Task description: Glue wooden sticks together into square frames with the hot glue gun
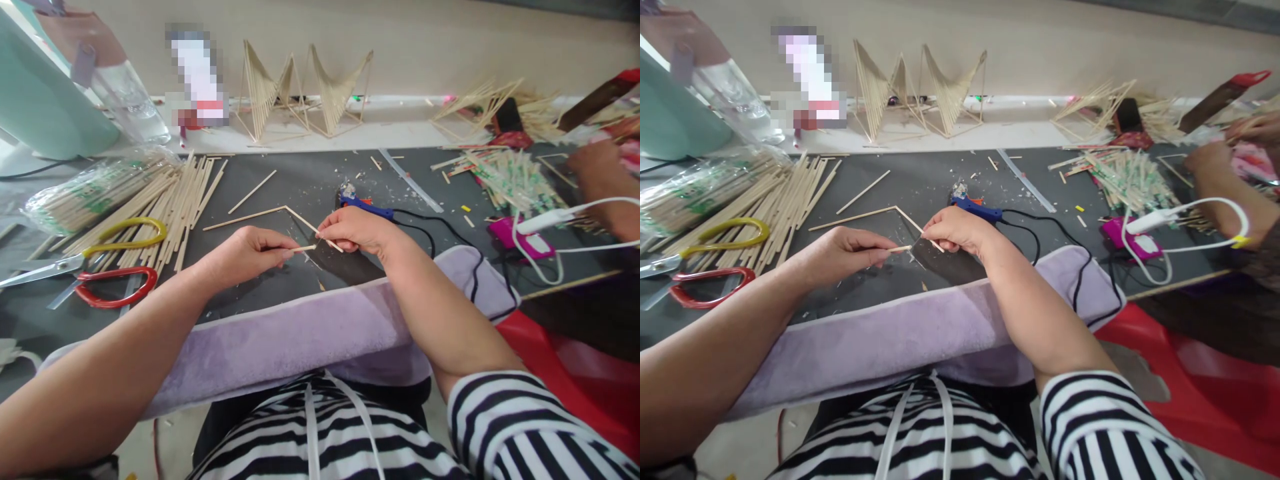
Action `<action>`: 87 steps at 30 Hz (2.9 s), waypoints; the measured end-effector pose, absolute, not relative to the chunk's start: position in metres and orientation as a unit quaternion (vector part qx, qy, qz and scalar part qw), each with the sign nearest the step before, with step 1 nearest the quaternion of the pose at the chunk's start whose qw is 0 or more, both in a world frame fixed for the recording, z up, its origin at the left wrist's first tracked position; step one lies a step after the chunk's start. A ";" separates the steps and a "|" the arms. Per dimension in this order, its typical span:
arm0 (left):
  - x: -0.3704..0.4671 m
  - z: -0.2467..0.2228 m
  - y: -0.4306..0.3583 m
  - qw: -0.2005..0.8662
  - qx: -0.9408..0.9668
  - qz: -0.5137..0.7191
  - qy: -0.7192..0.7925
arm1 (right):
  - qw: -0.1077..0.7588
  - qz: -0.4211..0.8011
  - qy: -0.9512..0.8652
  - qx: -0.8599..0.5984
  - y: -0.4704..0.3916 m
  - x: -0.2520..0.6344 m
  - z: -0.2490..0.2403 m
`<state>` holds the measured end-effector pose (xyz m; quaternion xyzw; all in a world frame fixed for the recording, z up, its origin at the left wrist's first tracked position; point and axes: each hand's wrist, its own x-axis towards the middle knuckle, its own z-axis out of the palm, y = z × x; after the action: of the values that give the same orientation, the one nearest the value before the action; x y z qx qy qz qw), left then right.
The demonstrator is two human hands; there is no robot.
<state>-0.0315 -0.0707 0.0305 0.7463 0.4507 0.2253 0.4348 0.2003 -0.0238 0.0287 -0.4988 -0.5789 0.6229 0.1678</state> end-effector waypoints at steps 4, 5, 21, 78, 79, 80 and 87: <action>-0.027 0.030 -0.075 0.435 0.759 0.200 0.441 | 0.162 0.702 -0.524 -0.455 -0.024 0.198 0.024; -0.026 0.029 -0.076 0.428 0.763 0.199 0.442 | 0.163 0.715 -0.515 -0.444 -0.024 0.197 0.023; -0.004 0.038 -0.097 0.367 0.766 0.126 0.512 | 0.122 0.743 -0.532 -0.386 -0.026 0.197 0.019; -0.005 0.026 -0.097 0.351 0.768 0.124 0.522 | 0.126 0.719 -0.559 -0.392 -0.030 0.191 0.020; -0.004 0.026 -0.097 0.350 0.767 0.123 0.523 | 0.127 0.719 -0.560 -0.392 -0.030 0.191 0.020; -0.004 0.026 -0.097 0.349 0.768 0.123 0.523 | 0.127 0.719 -0.560 -0.391 -0.030 0.191 0.020; -0.004 0.025 -0.097 0.345 0.771 0.124 0.521 | 0.127 0.719 -0.558 -0.395 -0.030 0.190 0.020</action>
<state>-0.0040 -0.0967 0.0253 0.7705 0.5211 0.1243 0.3454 0.1905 -0.0300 0.0198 -0.3946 -0.5579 0.7190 0.1270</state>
